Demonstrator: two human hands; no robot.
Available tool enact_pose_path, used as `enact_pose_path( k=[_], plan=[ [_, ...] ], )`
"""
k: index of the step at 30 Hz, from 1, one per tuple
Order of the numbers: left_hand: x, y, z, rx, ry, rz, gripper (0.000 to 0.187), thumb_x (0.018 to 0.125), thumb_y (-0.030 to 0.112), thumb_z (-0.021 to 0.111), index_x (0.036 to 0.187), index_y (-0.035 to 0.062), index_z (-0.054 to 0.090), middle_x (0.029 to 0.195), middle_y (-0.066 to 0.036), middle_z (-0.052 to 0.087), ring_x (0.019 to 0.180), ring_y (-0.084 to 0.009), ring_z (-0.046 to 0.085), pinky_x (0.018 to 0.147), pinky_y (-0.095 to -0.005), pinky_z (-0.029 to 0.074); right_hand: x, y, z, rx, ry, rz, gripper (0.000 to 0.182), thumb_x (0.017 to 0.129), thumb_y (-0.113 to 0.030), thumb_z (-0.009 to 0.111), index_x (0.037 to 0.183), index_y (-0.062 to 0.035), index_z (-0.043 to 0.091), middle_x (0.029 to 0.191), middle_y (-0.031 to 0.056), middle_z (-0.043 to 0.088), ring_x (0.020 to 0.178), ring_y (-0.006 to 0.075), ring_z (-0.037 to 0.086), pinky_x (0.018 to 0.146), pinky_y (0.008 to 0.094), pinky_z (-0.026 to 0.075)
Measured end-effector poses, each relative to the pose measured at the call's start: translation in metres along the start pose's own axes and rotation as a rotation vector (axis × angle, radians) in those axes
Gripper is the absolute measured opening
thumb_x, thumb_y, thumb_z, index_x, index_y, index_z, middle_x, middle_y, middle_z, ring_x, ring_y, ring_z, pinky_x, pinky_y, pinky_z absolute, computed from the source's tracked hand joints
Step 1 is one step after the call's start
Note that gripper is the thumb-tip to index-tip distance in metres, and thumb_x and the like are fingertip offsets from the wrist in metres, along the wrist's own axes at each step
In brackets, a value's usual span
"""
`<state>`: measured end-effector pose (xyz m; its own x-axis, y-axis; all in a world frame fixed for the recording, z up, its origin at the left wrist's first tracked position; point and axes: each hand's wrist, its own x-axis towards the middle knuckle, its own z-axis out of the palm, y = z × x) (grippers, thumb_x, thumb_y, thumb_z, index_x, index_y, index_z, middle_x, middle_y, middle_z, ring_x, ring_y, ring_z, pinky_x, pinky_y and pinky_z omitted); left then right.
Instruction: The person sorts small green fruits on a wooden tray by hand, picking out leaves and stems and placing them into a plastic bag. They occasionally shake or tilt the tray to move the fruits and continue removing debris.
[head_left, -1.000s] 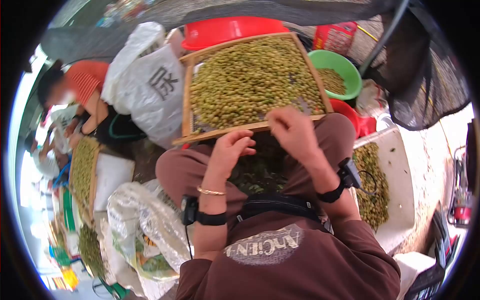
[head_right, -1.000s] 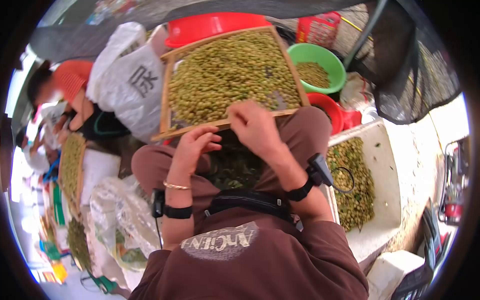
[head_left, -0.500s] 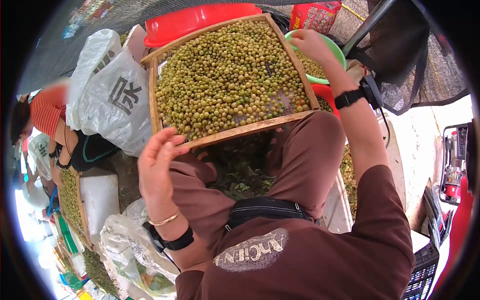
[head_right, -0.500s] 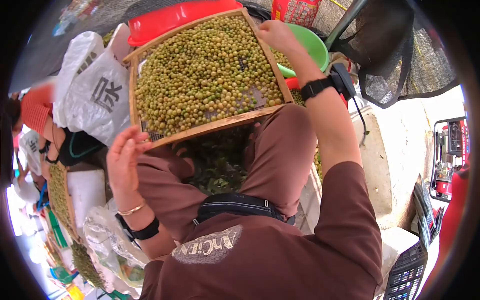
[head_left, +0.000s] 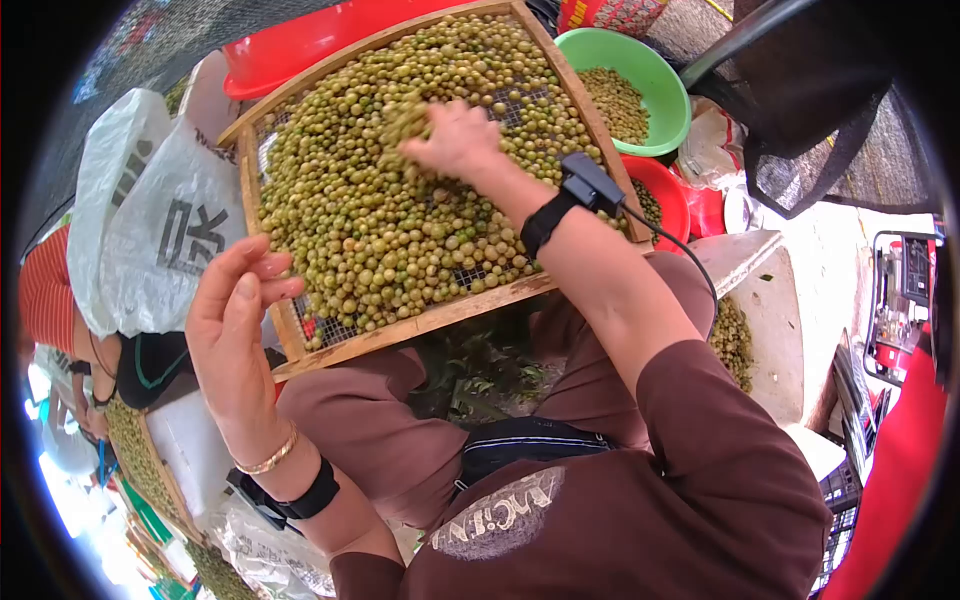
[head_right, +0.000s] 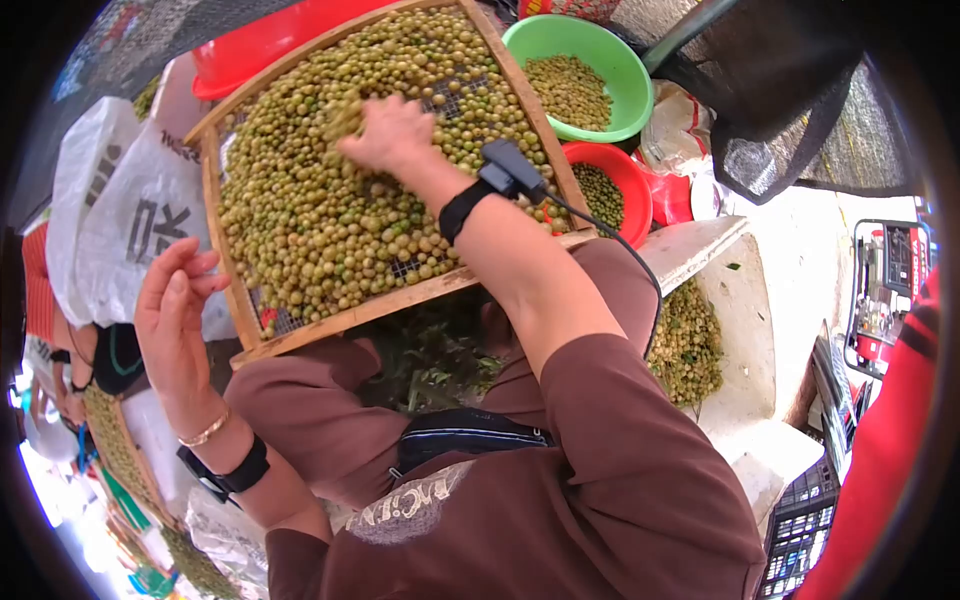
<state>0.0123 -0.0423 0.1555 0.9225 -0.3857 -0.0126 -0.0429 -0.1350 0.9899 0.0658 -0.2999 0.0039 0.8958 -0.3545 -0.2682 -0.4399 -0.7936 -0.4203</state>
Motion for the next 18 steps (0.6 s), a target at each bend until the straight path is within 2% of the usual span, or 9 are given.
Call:
enact_pose_path(
  k=[3, 4, 6, 9, 10, 11, 12, 14, 18],
  plan=[
    [0.016, -0.008, 0.005, 0.062, -0.091, -0.038, 0.029, 0.089, 0.013, 0.051, 0.111, -0.0047, 0.054, 0.095, -0.012, 0.061, 0.081, -0.0160, 0.060, 0.077, -0.0273, 0.047, -0.039, -0.024, -0.010, -0.047, -0.215, -0.230, 0.062, 0.076, -0.042, 0.058, 0.127, -0.0071, 0.046, 0.124, 0.0199, 0.046, 0.116, 0.0349, 0.044, 0.095, 0.0463, 0.038],
    [0.019, -0.008, 0.005, 0.080, -0.122, -0.042, 0.029, 0.089, 0.014, 0.051, 0.111, -0.0043, 0.054, 0.095, -0.012, 0.061, 0.080, -0.0156, 0.060, 0.076, -0.0272, 0.047, -0.038, -0.023, -0.017, -0.053, -0.217, -0.226, 0.062, 0.076, -0.042, 0.058, 0.127, -0.0071, 0.046, 0.124, 0.0199, 0.046, 0.116, 0.0349, 0.044, 0.095, 0.0463, 0.038],
    [0.023, -0.012, -0.004, 0.082, -0.128, -0.055, 0.029, 0.089, 0.014, 0.051, 0.111, -0.0044, 0.054, 0.095, -0.012, 0.061, 0.080, -0.0156, 0.060, 0.076, -0.0270, 0.047, -0.033, -0.014, -0.029, 0.071, -0.285, -0.471, 0.058, 0.079, -0.037, 0.057, 0.128, -0.0079, 0.046, 0.125, 0.0211, 0.048, 0.111, 0.0324, 0.049, 0.094, 0.0450, 0.041],
    [0.024, -0.021, -0.013, 0.065, -0.099, -0.083, 0.028, 0.089, 0.014, 0.051, 0.110, -0.0045, 0.054, 0.094, -0.011, 0.061, 0.080, -0.0149, 0.060, 0.075, -0.0260, 0.047, -0.002, 0.031, -0.044, 0.080, 0.035, -0.392, 0.043, 0.077, -0.023, 0.057, 0.114, 0.0001, 0.056, 0.110, 0.0220, 0.058, 0.101, 0.0314, 0.057, 0.089, 0.0383, 0.044],
    [0.025, -0.024, -0.015, 0.049, -0.073, -0.093, 0.028, 0.089, 0.013, 0.052, 0.110, -0.0045, 0.055, 0.094, -0.011, 0.061, 0.080, -0.0144, 0.060, 0.074, -0.0252, 0.047, 0.011, 0.050, -0.041, -0.019, -0.010, -0.289, 0.042, 0.076, -0.020, 0.056, 0.113, 0.0009, 0.056, 0.106, 0.0265, 0.058, 0.100, 0.0362, 0.056, 0.087, 0.0420, 0.044],
    [0.025, -0.028, -0.018, 0.040, -0.063, -0.095, 0.028, 0.089, 0.013, 0.052, 0.110, -0.0045, 0.055, 0.094, -0.011, 0.061, 0.080, -0.0144, 0.060, 0.074, -0.0252, 0.047, 0.008, 0.075, -0.032, -0.096, 0.136, -0.342, 0.030, 0.077, -0.020, 0.052, 0.094, 0.0041, 0.058, 0.093, 0.0286, 0.059, 0.092, 0.0392, 0.057, 0.082, 0.0471, 0.045],
    [0.027, -0.035, -0.019, 0.067, -0.062, -0.102, 0.027, 0.088, 0.013, 0.052, 0.109, -0.0040, 0.055, 0.093, -0.009, 0.061, 0.079, -0.0131, 0.059, 0.073, -0.0242, 0.047, 0.012, 0.096, -0.016, -0.226, 0.092, -0.281, 0.026, 0.075, -0.014, 0.051, 0.093, 0.0039, 0.057, 0.095, 0.0281, 0.057, 0.095, 0.0428, 0.053, 0.083, 0.0500, 0.044],
    [0.030, -0.045, -0.022, 0.081, -0.052, -0.115, 0.026, 0.088, 0.013, 0.053, 0.108, -0.0035, 0.056, 0.092, -0.008, 0.060, 0.078, -0.0118, 0.058, 0.072, -0.0232, 0.047, -0.021, 0.100, -0.014, -0.326, 0.045, -0.444, 0.026, 0.074, -0.011, 0.051, 0.094, 0.0033, 0.057, 0.099, 0.0272, 0.054, 0.098, 0.0432, 0.050, 0.084, 0.0519, 0.042],
    [0.036, -0.054, -0.023, 0.265, -0.065, -0.084, 0.023, 0.086, 0.011, 0.056, 0.104, -0.0037, 0.057, 0.087, -0.005, 0.060, 0.074, -0.0088, 0.055, 0.068, -0.0225, 0.047, -0.059, 0.074, -0.034, -0.204, -0.095, -0.410, 0.021, 0.073, -0.007, 0.049, 0.089, -0.0008, 0.061, 0.092, 0.0238, 0.058, 0.092, 0.0382, 0.057, 0.080, 0.0451, 0.047]
  ],
)
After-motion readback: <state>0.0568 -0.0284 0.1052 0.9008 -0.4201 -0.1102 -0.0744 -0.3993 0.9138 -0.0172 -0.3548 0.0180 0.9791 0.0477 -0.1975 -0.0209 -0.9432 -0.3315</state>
